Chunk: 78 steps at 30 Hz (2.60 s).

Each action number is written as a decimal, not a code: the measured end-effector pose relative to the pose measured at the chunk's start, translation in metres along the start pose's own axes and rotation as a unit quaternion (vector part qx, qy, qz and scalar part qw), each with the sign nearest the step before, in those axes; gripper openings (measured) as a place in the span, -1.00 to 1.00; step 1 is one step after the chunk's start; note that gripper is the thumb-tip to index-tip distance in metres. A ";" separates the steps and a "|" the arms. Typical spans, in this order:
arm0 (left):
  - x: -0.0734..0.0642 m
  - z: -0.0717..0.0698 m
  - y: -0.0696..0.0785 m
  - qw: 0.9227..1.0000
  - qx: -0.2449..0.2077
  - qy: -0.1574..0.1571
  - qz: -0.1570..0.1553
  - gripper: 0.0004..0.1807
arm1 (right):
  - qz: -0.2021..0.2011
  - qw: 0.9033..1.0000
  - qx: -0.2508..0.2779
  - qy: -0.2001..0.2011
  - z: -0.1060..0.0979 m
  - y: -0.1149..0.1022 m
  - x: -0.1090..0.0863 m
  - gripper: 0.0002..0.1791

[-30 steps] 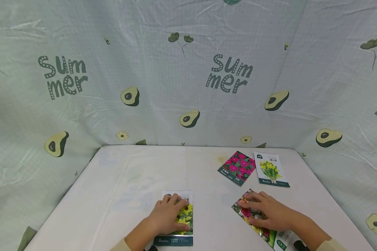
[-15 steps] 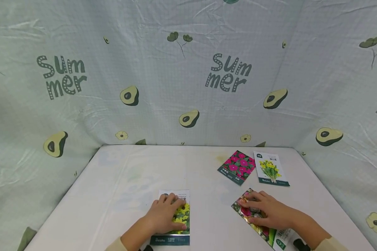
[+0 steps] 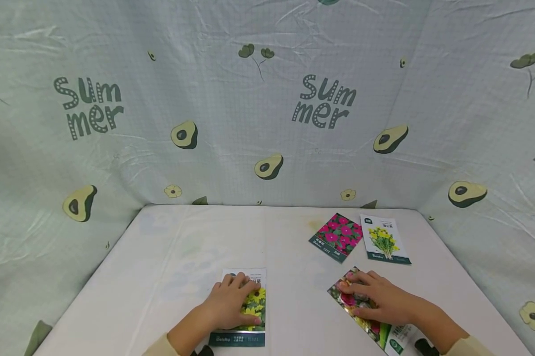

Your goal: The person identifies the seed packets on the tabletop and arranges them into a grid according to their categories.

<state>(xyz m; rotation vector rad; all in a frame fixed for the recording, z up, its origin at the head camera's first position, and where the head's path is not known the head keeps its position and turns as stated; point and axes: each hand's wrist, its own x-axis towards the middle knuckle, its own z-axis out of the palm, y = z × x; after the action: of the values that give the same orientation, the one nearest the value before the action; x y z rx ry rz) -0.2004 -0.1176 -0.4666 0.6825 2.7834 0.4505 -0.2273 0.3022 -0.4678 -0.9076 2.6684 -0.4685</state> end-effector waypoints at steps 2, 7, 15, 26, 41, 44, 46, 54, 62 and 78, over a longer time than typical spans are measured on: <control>0.000 -0.001 0.000 1.000 0.003 0.000 0.001 -0.17 | 0.002 1.000 0.002 0.000 0.000 -0.001 0.000 -0.33; -0.001 -0.001 0.000 1.000 0.000 -0.005 0.000 -0.17 | -0.004 1.000 0.006 0.004 0.001 -0.002 0.001 -0.32; 0.000 -0.001 -0.001 1.000 -0.004 -0.007 -0.001 -0.16 | -0.022 0.999 -0.009 0.022 0.002 -0.006 0.002 -0.33; -0.001 -0.002 0.000 1.000 0.000 -0.008 -0.002 -0.16 | -0.015 1.000 -0.013 0.014 0.004 -0.009 0.005 -0.29; -0.001 -0.002 0.000 1.000 -0.002 -0.006 -0.002 -0.17 | 0.009 1.000 -0.022 0.006 0.008 -0.020 0.008 -0.27; -0.002 -0.002 0.001 1.000 -0.006 -0.005 -0.001 -0.18 | 0.015 1.000 -0.019 -0.001 0.009 -0.024 0.010 -0.24; -0.002 -0.002 0.001 1.000 -0.006 -0.004 0.000 -0.18 | 0.019 1.000 -0.018 -0.004 0.009 -0.027 0.011 -0.23; -0.002 -0.002 0.001 1.000 -0.008 0.004 0.006 -0.18 | 0.031 0.999 -0.023 0.005 0.013 -0.035 0.014 -0.22; -0.002 -0.001 0.000 1.000 -0.009 0.000 0.004 -0.17 | 0.048 0.998 -0.028 0.015 0.019 -0.039 0.019 -0.20; 0.000 0.001 -0.003 1.000 -0.011 0.000 0.003 -0.17 | 0.073 0.997 -0.038 0.011 0.016 -0.054 0.028 -0.21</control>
<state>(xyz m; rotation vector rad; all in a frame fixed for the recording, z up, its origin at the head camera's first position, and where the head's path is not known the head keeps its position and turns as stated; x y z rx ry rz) -0.2011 -0.1201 -0.4684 0.6854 2.7719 0.4822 -0.2136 0.2412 -0.4663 -0.7244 2.7640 -0.3475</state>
